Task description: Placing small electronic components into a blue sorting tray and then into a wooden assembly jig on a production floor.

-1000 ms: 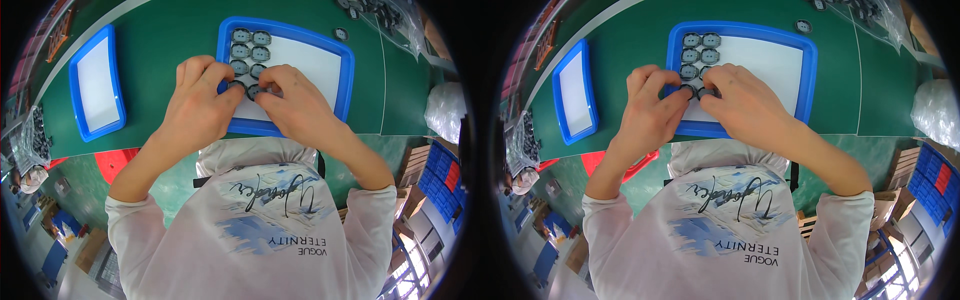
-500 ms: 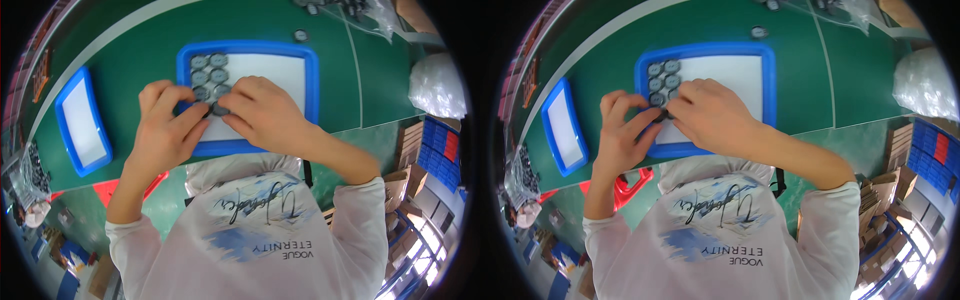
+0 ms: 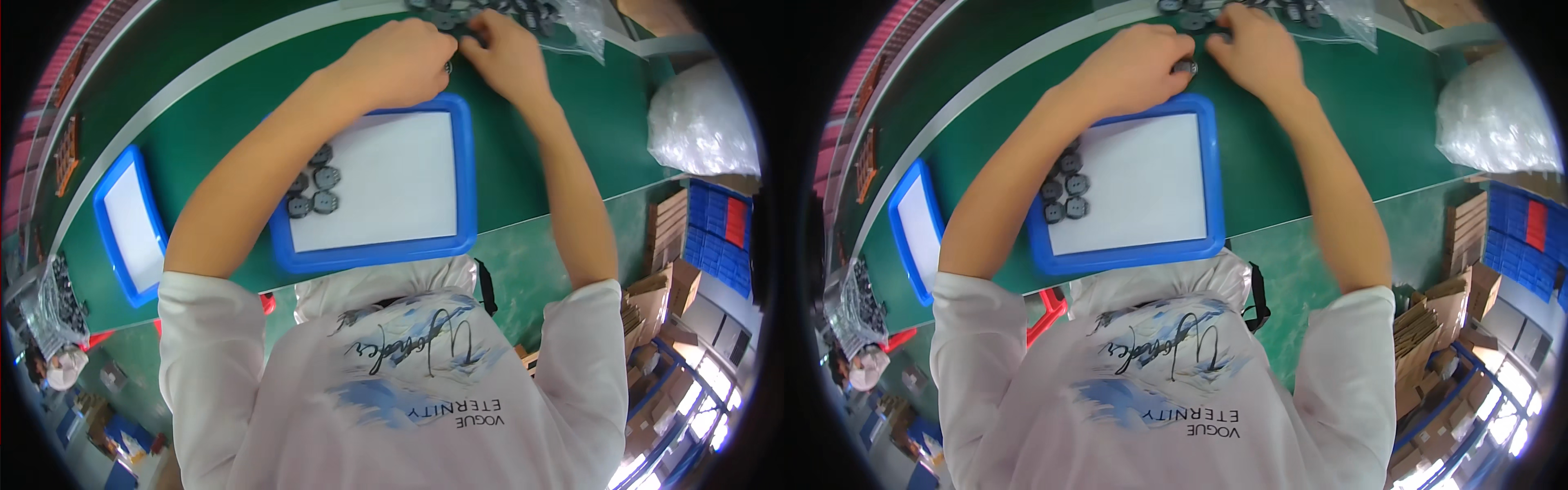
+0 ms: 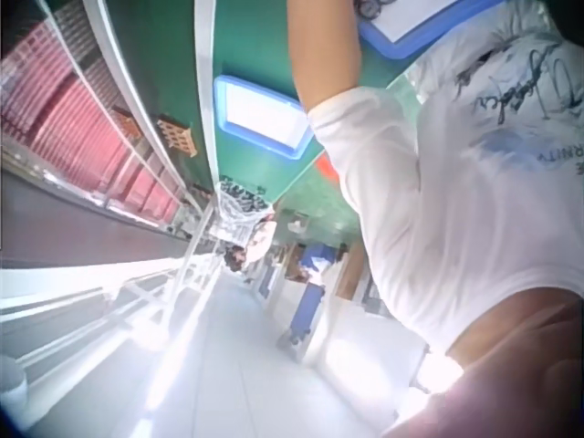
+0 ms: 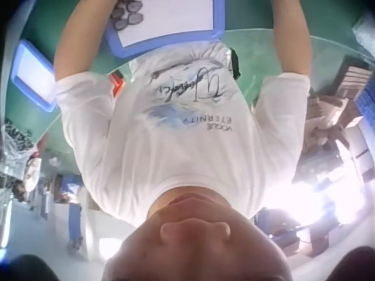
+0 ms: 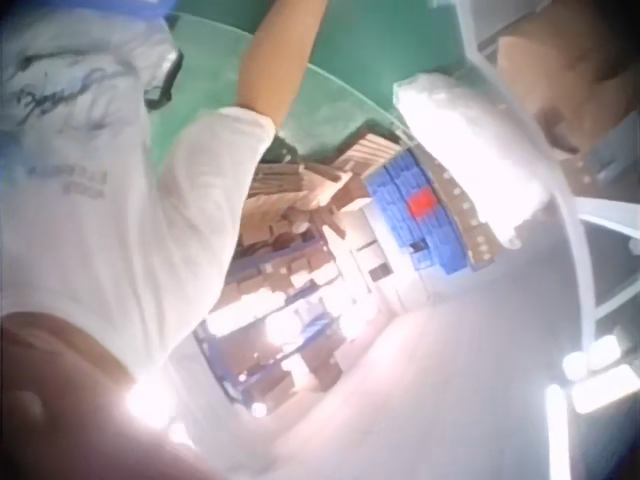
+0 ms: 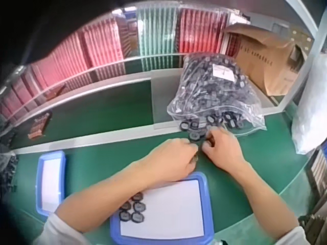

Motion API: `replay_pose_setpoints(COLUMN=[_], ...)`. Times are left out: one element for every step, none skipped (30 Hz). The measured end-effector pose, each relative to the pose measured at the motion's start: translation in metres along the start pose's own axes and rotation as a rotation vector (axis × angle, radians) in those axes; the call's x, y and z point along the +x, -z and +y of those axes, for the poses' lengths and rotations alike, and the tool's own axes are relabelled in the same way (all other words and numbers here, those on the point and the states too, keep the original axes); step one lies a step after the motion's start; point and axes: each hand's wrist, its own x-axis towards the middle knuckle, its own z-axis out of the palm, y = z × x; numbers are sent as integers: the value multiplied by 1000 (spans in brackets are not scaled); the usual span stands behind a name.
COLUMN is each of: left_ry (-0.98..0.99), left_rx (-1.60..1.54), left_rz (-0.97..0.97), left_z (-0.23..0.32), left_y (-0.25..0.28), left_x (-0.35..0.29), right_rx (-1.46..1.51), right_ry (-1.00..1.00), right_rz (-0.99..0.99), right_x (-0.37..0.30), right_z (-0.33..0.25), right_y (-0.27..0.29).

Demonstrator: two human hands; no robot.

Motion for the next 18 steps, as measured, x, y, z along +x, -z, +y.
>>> replay_pose_setpoints(left_ry=[0,49,71,126,175,181,177,171,171,85,0,72,66,133,199,193,145,88], left_rx=[-13,-130,-116,-193,-269,-265,-237,-211,-214,-191,-164,-119,-122,-120,-118,-121,-203,-291], left_rz=[-3,54,49,142,238,237,226,219,225,178,128,24,25,-141,-308,-307,-325,-343], left_z=[-4,-5,-6,-11,-14,-16,-18,-18,-17,-15,-11,-3,4,9,10,3,-8,-16], left_y=[10,23,34,40,46,50,52,53,50,42,36,32,30,31,33,36,41,41], left_x=[-8,-22,-44,-65,-79,-87,-93,-97,-92,-81,-69,-59,-49,-38,-30,-24,-20,-17], right_rx=[-79,-107,-124,-150,-141,-138,-136,-137,-51,32,29,8,-14,-21,-44,-66,-68,-40], right_ry=[-14,-70,-149,-237,-237,-67,103,108,49,-11,-9,-33,-58,-60,5,69,68,138], right_rz=[-5,-60,-103,-149,-151,-8,136,134,129,124,126,66,7,9,21,31,31,27], right_x=[-14,-30,-43,-56,-65,-75,-82,-86,-88,-90,-91,-94,-97,-100,-106,-109,-111,-112], right_z=[-10,-14,-26,-32,-30,-25,-22,-22,-20,-19,-20,-22,-23,-25,-27,-27,-27,-24], right_y=[9,20,33,39,41,41,38,35,31,31,31,32,33,37,41,44,46,49])
